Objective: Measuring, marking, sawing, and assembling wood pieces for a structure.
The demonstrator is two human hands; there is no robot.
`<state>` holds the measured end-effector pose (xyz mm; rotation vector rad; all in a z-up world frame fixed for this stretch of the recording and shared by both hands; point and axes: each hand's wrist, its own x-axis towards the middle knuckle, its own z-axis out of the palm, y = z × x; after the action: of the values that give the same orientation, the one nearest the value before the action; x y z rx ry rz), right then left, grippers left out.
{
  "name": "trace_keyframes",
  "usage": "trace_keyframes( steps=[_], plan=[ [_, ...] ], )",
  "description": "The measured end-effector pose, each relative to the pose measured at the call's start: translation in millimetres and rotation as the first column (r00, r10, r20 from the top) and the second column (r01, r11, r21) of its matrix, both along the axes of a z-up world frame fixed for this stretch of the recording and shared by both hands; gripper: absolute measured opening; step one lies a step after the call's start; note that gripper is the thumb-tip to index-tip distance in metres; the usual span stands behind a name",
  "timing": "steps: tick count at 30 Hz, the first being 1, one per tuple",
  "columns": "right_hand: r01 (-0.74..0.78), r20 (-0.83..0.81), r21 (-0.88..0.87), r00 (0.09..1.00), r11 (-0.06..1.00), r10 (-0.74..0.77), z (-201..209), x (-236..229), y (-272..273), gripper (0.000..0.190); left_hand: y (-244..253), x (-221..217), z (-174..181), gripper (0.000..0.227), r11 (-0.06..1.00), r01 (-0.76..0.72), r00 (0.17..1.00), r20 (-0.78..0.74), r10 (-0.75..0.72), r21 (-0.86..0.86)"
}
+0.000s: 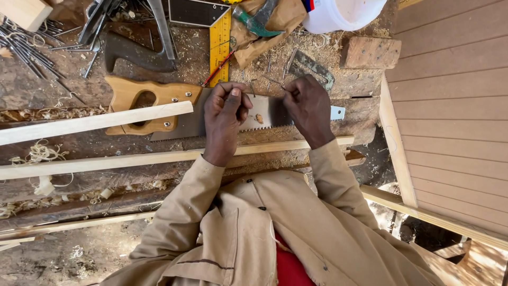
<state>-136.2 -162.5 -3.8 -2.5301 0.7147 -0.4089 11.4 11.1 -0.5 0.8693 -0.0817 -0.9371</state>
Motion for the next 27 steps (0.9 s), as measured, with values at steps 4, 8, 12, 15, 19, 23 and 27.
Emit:
trace_keyframes(
  steps=[4,8,12,15,19,23,27],
  plan=[
    [0.064,-0.087,0.082,0.995,0.995,-0.056,21,12,3,0.009,1,-1,-2,0.014,0.987,0.059,0.981,0.175,-0.085,0.150],
    [0.123,0.009,0.650,0.985,0.750,-0.170,60,30,17,0.010,1,-1,13,0.021,0.973,0.055,0.941,0.313,-0.126,0.226],
    [-0.016,0.082,0.793,0.993,0.609,-0.081,83,38,21,0.018,-8,-4,17,0.017,0.993,0.017,0.829,0.553,-0.081,0.121],
    [-0.008,0.064,0.753,0.996,0.658,-0.061,83,43,25,0.021,-8,-5,16,0.009,0.983,0.008,0.799,0.590,-0.118,0.186],
    [-0.055,0.084,0.671,0.996,0.739,-0.003,81,55,32,0.018,-2,3,11,0.008,0.978,0.031,0.727,0.667,-0.163,0.206],
    [-0.020,0.017,0.695,1.000,0.719,0.011,77,79,20,0.010,6,13,11,0.009,0.946,0.127,0.822,0.502,-0.268,0.297],
    [-0.265,0.017,-0.574,0.942,0.775,0.334,114,130,-8,0.024,18,15,7,0.006,0.979,0.199,0.973,0.131,-0.191,-0.050]
  ],
)
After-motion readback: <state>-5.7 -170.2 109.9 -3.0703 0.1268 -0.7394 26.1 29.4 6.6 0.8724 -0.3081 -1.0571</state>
